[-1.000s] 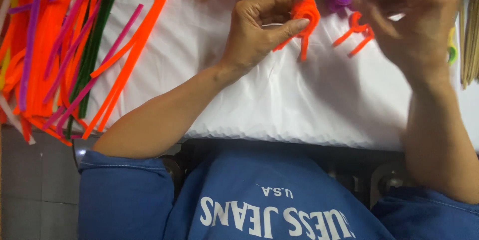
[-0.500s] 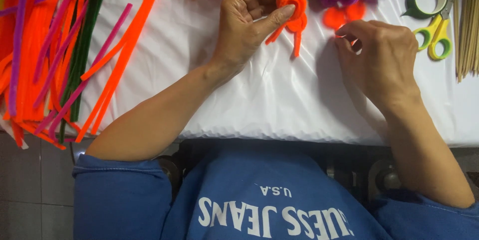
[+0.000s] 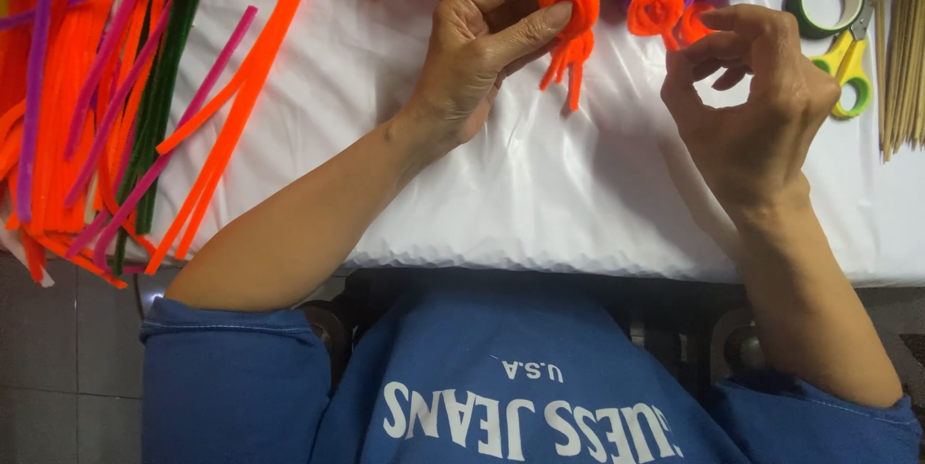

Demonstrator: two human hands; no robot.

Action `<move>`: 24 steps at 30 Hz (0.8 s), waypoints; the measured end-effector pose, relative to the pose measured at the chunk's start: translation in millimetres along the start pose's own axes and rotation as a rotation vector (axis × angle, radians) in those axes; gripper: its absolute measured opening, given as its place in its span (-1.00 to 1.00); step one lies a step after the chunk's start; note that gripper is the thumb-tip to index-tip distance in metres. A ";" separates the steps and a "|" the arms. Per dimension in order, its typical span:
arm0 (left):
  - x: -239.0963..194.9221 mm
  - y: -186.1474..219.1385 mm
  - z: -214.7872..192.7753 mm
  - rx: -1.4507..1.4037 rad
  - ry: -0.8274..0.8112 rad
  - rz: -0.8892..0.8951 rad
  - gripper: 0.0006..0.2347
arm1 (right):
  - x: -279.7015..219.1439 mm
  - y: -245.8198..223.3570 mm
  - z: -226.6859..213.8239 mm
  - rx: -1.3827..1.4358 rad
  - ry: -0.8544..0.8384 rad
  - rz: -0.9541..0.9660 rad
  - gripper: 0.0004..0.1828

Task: The person is twisting orange pipe cleaners to form multiple small loops, which serve as petals for a flower.

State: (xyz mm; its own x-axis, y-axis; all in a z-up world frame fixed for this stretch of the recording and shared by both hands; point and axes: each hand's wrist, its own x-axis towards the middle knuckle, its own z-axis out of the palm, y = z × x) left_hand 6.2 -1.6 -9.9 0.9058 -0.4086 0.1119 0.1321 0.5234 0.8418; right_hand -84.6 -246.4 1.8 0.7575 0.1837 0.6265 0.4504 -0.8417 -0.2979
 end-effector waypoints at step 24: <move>-21.4 -39.5 11.5 -0.360 0.043 -0.074 -0.79 | 7.2 -57.6 8.0 0.108 -0.013 -0.036 -0.68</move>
State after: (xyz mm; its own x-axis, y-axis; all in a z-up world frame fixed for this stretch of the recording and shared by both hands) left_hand -23.0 -22.2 -39.5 0.9037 -0.4272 0.0285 0.3241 0.7260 0.6065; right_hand -101.4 -192.5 17.7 0.7455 0.2196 0.6292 0.5250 -0.7751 -0.3516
